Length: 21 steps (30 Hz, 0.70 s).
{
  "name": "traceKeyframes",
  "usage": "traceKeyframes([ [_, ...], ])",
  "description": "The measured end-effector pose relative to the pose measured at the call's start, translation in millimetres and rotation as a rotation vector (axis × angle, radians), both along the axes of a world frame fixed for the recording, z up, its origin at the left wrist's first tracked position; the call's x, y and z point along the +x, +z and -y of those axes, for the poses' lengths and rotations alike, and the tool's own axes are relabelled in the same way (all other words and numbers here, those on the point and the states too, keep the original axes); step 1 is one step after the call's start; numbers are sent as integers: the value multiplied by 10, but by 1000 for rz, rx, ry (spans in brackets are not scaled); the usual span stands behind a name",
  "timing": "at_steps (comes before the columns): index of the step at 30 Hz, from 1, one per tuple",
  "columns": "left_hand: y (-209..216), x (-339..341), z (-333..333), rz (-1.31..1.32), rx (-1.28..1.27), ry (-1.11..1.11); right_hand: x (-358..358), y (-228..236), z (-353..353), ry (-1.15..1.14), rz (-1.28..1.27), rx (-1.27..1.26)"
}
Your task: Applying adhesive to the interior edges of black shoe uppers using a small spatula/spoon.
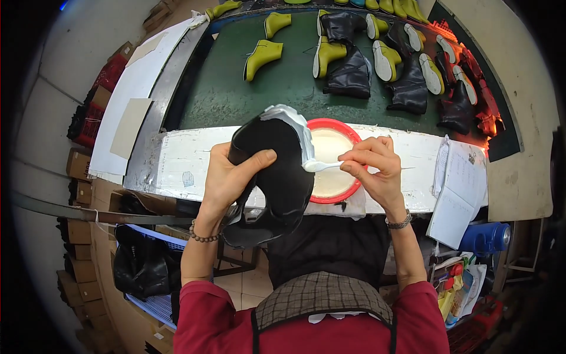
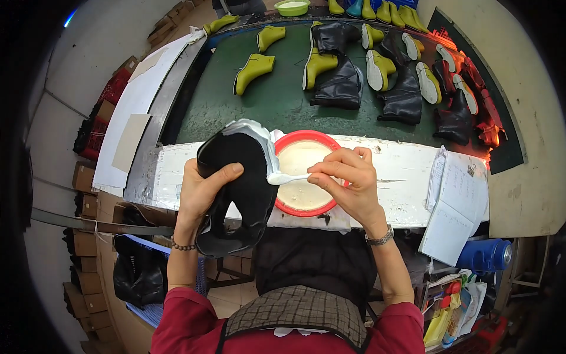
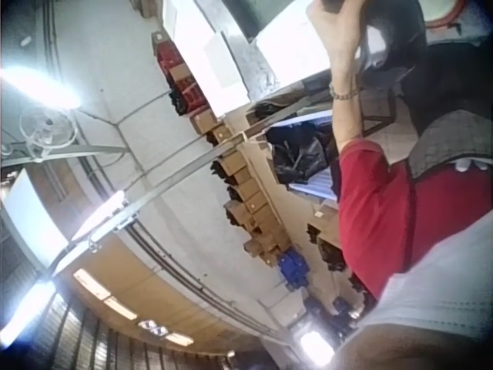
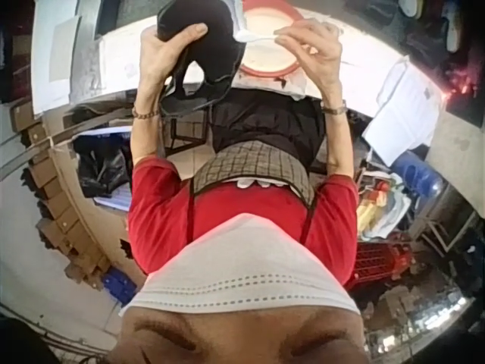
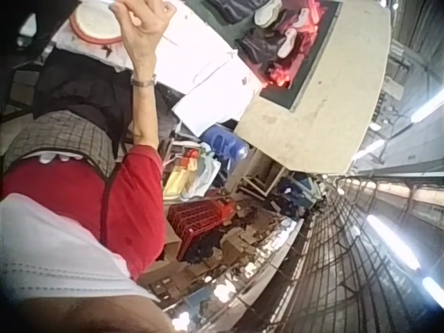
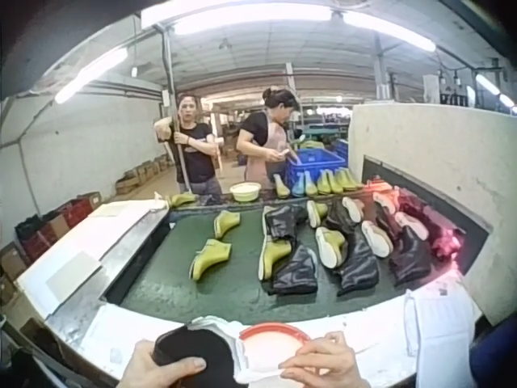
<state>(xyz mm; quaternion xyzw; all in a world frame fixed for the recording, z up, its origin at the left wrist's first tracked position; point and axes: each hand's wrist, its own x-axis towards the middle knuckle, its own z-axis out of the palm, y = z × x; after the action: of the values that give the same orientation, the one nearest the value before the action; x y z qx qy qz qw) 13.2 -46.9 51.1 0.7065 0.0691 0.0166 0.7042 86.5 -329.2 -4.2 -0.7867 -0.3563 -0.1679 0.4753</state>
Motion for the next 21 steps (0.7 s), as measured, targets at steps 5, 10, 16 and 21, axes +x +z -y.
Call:
traceKeyframes([
  [5,-157,160,-187,89,512,267,-34,-84,10,-50,-173,31],
  [10,-728,394,-661,240,717,384,52,-204,297,-325,-219,-364],
  [16,-1066,-141,-869,-44,1028,-1,-21,-255,313,-341,-91,-543],
  [21,-1019,-506,-753,-200,1249,-148,-19,-220,283,-340,-120,-603],
])
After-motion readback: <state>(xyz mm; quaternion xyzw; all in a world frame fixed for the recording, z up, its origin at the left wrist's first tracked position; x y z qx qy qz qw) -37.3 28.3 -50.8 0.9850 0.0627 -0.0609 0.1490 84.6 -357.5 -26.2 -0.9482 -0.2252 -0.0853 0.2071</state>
